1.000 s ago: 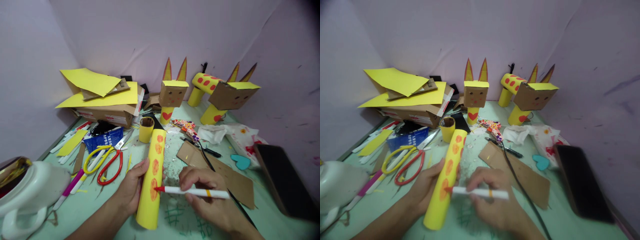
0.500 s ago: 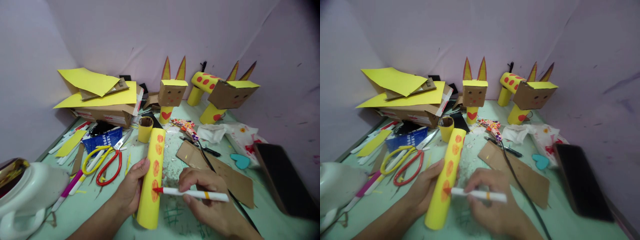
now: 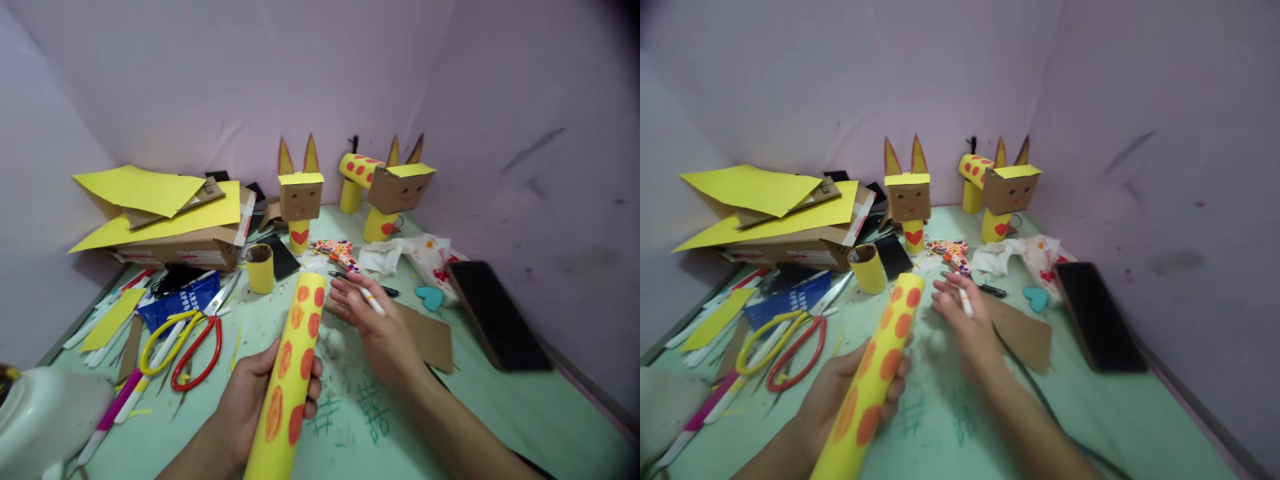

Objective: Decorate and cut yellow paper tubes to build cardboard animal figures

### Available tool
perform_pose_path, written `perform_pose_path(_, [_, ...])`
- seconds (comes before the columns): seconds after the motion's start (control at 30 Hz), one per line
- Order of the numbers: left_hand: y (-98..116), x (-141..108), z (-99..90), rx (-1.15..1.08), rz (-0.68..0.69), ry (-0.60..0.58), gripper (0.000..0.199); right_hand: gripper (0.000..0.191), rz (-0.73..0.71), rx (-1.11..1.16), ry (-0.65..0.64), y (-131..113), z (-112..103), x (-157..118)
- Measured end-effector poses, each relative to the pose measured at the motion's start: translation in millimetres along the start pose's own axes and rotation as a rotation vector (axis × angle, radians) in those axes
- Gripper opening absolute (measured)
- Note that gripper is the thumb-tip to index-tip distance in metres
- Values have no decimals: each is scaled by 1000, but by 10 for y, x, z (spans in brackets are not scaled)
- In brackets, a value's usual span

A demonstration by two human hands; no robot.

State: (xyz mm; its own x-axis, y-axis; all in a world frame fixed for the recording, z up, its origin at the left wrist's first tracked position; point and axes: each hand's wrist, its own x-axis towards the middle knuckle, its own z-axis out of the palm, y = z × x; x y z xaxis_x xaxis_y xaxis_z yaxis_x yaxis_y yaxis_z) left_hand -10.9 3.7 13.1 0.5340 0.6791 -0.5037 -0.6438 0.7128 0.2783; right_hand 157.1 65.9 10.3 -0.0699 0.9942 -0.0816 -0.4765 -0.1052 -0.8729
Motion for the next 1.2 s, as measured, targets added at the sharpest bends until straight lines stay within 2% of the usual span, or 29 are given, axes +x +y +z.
perform_pose_path(0.17, [-120, 19, -25, 94, -23, -48, 37, 43, 156, 134, -186, -65, 31, -33])
perform_pose_path(0.33, [-165, 18, 41, 195, 54, -40, 33, 55, 191, 135, -198, -119, 35, -37])
perform_pose_path(0.43, [-166, 12, 64, 289, 111, -31, 36, 56, 155, 120, -165, -130, 21, -17])
perform_pose_path(0.6, [-168, 9, 69, 483, 231, -29, 34, 57, 90, 59, -24, -150, 10, 20])
perform_pose_path(0.8, [-77, -59, 95, 825, 376, 1, 71, 53, 90, 77, 52, -145, 11, 65])
perform_pose_path(0.93, [130, -223, 114, 1013, 529, 96, 74, 43, 56, 133, 130, -159, -53, 152])
perform_pose_path(1.07, [261, -316, 81, 1051, 690, 186, 78, 31, 4, 188, 175, -150, -82, 207])
perform_pose_path(1.2, [306, -290, 19, 981, 833, 260, 64, 26, 22, 189, 105, -136, -61, 181])
